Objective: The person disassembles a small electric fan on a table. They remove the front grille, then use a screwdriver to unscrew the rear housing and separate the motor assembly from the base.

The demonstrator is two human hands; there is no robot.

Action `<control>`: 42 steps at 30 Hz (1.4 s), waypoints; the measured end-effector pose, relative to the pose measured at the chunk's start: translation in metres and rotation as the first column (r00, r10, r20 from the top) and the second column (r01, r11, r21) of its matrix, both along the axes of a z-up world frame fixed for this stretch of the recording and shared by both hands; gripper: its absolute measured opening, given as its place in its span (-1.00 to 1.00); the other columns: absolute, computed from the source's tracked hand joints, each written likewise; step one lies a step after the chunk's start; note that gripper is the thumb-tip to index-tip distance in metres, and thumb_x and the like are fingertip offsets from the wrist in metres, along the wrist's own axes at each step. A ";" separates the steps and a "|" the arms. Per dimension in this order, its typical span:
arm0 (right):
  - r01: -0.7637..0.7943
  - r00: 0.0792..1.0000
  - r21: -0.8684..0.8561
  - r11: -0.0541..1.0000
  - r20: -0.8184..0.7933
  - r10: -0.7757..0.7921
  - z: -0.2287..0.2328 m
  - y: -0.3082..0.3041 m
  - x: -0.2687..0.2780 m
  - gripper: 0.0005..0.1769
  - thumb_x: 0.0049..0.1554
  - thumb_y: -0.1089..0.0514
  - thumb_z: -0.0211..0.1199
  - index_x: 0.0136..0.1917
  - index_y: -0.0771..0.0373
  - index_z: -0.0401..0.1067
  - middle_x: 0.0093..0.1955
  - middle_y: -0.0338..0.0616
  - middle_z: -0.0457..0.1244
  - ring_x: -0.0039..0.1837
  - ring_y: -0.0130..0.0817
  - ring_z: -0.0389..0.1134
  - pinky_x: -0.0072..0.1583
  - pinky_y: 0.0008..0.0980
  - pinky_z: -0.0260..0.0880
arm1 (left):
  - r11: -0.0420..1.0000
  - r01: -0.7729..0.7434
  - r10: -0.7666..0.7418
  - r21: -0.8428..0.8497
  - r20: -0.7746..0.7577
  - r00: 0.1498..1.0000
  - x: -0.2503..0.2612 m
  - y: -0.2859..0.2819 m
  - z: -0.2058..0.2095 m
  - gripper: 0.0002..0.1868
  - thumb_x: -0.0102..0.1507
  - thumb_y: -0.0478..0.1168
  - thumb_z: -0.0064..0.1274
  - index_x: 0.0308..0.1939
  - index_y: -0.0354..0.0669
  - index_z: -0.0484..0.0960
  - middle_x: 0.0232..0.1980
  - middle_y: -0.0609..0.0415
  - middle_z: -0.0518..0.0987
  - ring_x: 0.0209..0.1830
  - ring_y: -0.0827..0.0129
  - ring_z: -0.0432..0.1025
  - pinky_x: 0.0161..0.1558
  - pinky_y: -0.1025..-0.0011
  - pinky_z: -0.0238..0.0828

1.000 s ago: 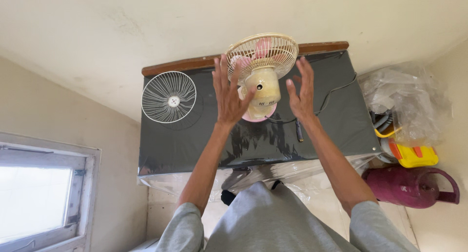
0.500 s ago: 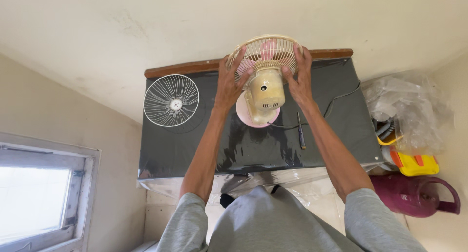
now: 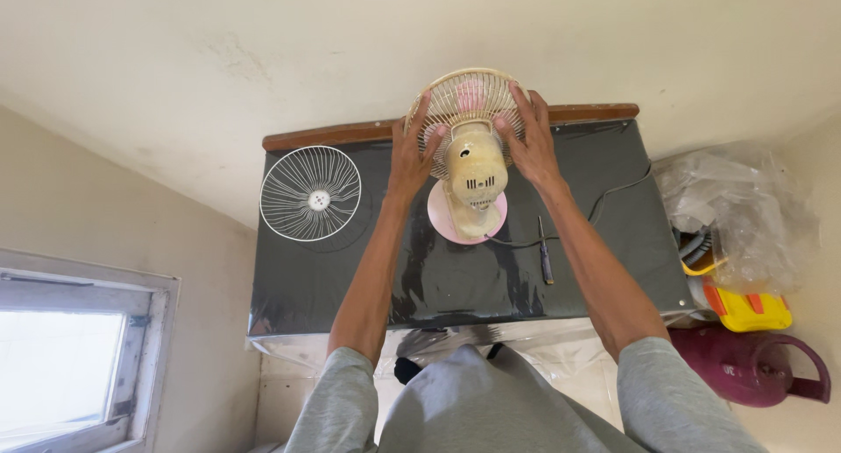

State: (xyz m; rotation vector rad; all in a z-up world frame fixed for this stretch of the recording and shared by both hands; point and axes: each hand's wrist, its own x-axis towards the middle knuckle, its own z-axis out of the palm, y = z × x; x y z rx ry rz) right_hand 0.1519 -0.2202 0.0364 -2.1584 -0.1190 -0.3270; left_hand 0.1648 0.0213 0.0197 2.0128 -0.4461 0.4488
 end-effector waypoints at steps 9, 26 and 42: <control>-0.008 1.000 -0.037 0.999 0.008 0.008 0.003 0.005 0.000 -0.19 0.30 -0.33 0.14 0.68 -0.11 0.02 0.69 0.18 -0.21 0.68 0.17 -0.11 0.54 0.11 0.09 | 1.000 0.030 -0.030 -0.008 0.002 1.000 0.011 0.004 -0.022 -0.24 0.44 0.14 -0.03 0.65 0.12 0.05 0.64 -0.11 0.14 0.62 -0.16 0.05 0.55 -0.08 0.09; 0.235 0.972 -0.339 0.911 0.100 -0.214 -0.093 -0.037 -0.128 -0.64 0.20 0.21 0.26 0.27 0.24 0.44 0.16 0.04 0.22 0.25 0.02 0.26 0.25 -0.06 0.31 | 1.000 -0.006 0.006 -0.012 -0.002 1.000 -0.012 0.002 -0.015 -0.17 0.46 0.13 -0.06 0.66 -0.13 -0.03 0.71 -0.27 -0.09 0.73 -0.28 -0.35 0.61 -0.21 -0.22; 0.257 0.952 -0.504 0.825 -0.016 -0.306 -0.162 -0.034 -0.195 -0.40 0.14 0.24 0.24 0.44 0.25 0.27 0.17 0.18 0.15 0.20 0.11 0.21 0.23 0.07 0.27 | 0.999 -0.046 0.044 0.027 0.049 0.998 -0.117 0.003 -0.038 -0.31 0.50 0.06 -0.17 0.63 -0.13 0.05 0.67 -0.30 0.04 0.69 -0.17 -0.04 0.58 -0.05 -0.04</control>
